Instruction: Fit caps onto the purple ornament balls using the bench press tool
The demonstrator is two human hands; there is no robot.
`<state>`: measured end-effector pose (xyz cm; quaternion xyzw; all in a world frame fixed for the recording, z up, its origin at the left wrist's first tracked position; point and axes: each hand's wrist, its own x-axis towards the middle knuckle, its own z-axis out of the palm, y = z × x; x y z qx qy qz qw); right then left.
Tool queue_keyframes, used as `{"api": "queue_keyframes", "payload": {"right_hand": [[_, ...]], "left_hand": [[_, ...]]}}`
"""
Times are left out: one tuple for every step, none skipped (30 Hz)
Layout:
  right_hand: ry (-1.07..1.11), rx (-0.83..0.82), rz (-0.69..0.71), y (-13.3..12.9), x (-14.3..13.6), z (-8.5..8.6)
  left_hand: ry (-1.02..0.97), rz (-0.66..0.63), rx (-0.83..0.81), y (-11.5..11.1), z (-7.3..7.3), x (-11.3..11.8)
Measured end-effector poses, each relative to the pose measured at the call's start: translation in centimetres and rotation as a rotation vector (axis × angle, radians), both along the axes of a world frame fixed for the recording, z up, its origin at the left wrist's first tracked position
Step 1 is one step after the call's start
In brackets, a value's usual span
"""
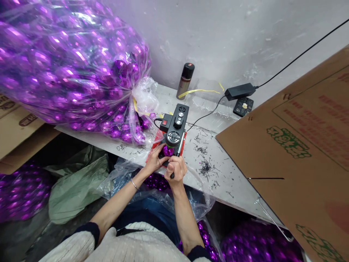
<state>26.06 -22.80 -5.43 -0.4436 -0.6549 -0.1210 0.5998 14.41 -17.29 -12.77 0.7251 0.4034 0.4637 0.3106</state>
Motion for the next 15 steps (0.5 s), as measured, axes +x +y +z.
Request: {"api": "queue_keyframes", "payload": {"right_hand": [[-0.012,0.009,0.001,0.1,0.0,-0.2],[-0.037,0.023,0.003,0.2,0.1,-0.3],[-0.069,0.04,0.008,0.3,0.1,-0.5],[-0.097,0.058,0.013,0.4,0.2,-0.6],[-0.111,0.07,0.015,0.4,0.2,-0.6],[-0.105,0.069,0.016,0.4,0.2,-0.4],[-0.081,0.053,0.016,0.3,0.1,-0.1],[-0.043,0.027,0.012,0.2,0.1,0.5],[-0.004,-0.006,0.006,0.0,0.0,1.2],[0.023,-0.036,0.002,-0.1,-0.1,2.1],[0.049,-0.058,-0.013,-0.2,-0.2,3.0],[0.071,-0.074,-0.019,-0.2,-0.2,3.9],[0.093,-0.081,-0.023,-0.3,-0.3,4.7],[0.11,-0.087,-0.026,-0.3,-0.3,5.2],[0.118,-0.091,-0.025,-0.3,-0.4,5.6]], "left_hand": [[0.005,0.002,-0.003,0.0,0.0,0.0],[0.009,0.005,-0.006,-0.1,0.0,0.0],[0.011,0.008,-0.01,-0.1,0.0,0.0],[0.013,0.01,-0.011,-0.1,-0.1,0.0],[0.012,0.012,-0.008,-0.1,-0.2,0.0],[0.011,0.012,-0.002,-0.1,-0.3,0.1],[0.009,0.012,0.006,0.1,-0.4,0.2],[0.008,0.014,0.018,0.2,-0.4,0.3],[0.009,0.017,0.031,0.3,-0.4,0.3],[0.013,0.025,0.044,0.4,-0.3,0.4],[0.021,0.04,0.057,0.3,-0.2,0.4],[0.035,0.059,0.073,0.1,0.0,0.3],[0.054,0.081,0.097,-0.4,0.1,0.1],[0.08,0.093,0.129,-1.3,0.1,-0.3],[0.115,0.083,0.168,-2.4,0.0,-0.8]]}}
